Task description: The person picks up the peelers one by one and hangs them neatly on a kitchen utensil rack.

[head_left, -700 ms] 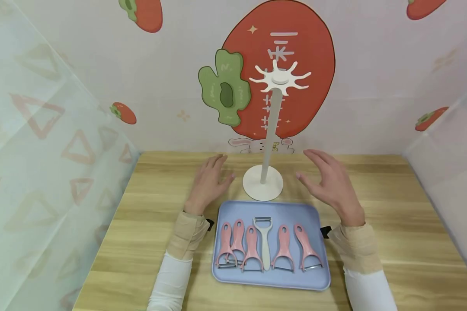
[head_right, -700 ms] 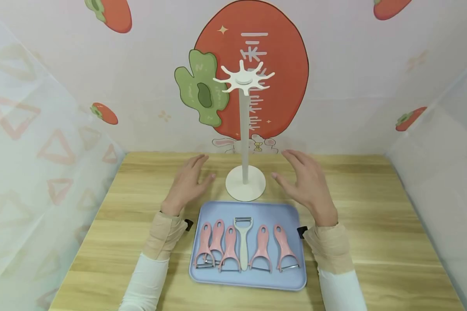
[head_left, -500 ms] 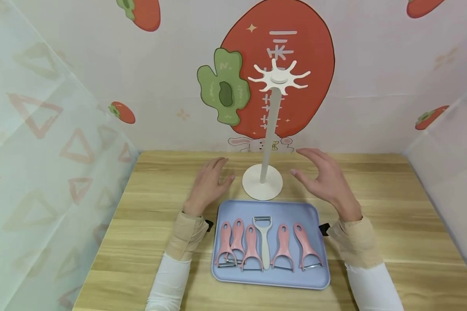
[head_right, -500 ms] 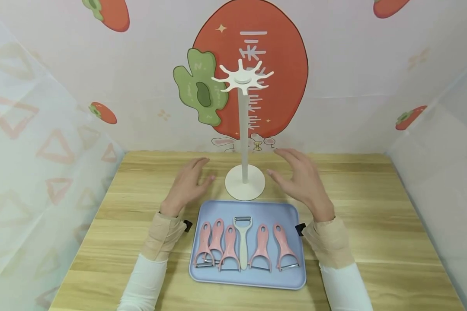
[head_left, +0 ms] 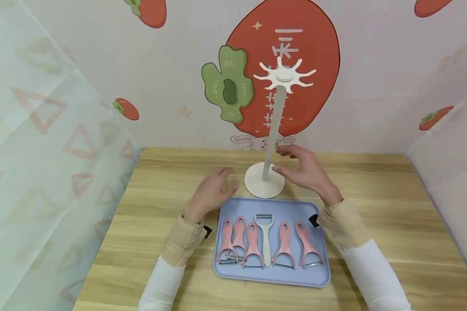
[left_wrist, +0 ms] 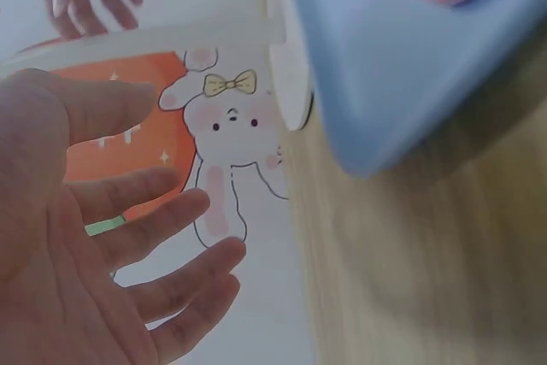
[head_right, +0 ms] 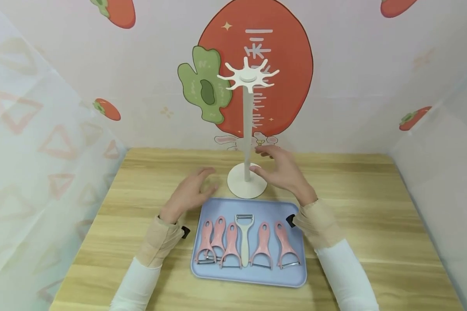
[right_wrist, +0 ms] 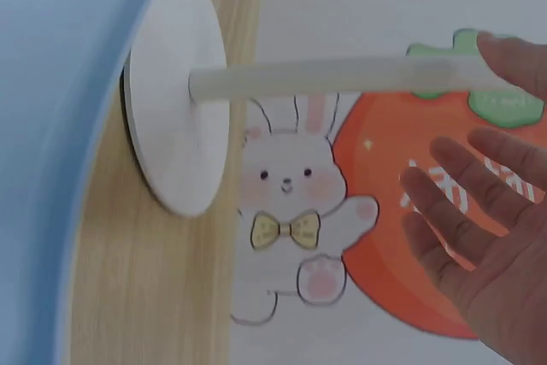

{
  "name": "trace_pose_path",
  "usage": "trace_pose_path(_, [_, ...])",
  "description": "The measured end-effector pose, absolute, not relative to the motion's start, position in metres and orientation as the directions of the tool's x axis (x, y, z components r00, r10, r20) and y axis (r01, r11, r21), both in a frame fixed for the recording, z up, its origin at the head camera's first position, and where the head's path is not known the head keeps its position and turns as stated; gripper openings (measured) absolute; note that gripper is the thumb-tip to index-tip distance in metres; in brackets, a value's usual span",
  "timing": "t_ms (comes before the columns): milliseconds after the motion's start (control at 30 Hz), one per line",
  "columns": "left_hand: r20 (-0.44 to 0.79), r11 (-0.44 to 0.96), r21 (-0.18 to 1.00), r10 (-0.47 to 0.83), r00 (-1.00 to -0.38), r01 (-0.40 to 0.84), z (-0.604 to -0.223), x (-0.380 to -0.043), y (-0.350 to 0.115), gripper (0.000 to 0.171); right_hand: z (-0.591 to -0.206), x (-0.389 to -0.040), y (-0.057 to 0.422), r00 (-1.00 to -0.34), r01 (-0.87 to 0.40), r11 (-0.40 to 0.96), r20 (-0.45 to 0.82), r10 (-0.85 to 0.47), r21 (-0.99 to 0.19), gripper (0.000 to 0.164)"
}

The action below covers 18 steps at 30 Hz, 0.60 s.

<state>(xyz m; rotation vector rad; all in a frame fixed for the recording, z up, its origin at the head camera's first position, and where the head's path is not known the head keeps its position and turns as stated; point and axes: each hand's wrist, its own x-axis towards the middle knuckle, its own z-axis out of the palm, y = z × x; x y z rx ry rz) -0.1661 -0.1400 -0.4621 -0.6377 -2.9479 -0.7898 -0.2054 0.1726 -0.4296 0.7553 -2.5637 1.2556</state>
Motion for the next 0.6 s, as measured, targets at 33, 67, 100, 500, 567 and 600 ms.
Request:
trace_pose_path(33, [0.12,0.786,0.477,0.383,-0.916,0.392,-0.463,-0.163,-0.14,0.055,-0.43,-0.206,0.17,-0.855,-0.516,0.501,0.374,-0.36,-0.695,0.055])
trace_pose_path(67, [0.112,0.784,0.482,0.387,-0.915,0.391,-0.465,-0.159,-0.14,0.053,-0.431,-0.207,0.167,-0.857,-0.511,0.49,0.37,-0.359,-0.706,0.054])
trace_pose_path(100, [0.106,0.782,0.482,0.396,-0.912,0.396,-0.466,-0.156,-0.14,0.053,-0.431,-0.207,0.163,-0.858,-0.507,0.476,0.367,-0.359,-0.719,0.052])
trace_pose_path(500, [0.037,0.795,0.45,0.438,-0.898,0.406,-0.481,-0.117,-0.142,0.05,-0.43,-0.215,0.126,-0.921,-0.356,0.33,0.269,-0.282,-0.874,0.028])
trace_pose_path(567, [0.047,0.795,0.45,0.434,-0.9,0.407,-0.484,-0.112,-0.143,0.048,-0.432,-0.219,0.12,-0.932,-0.323,0.314,0.244,-0.267,-0.893,0.031])
trace_pose_path(600, [0.048,0.792,0.456,0.435,-0.899,0.407,-0.485,-0.11,-0.144,0.048,-0.432,-0.221,0.116,-0.935,-0.311,0.299,0.235,-0.265,-0.902,0.035])
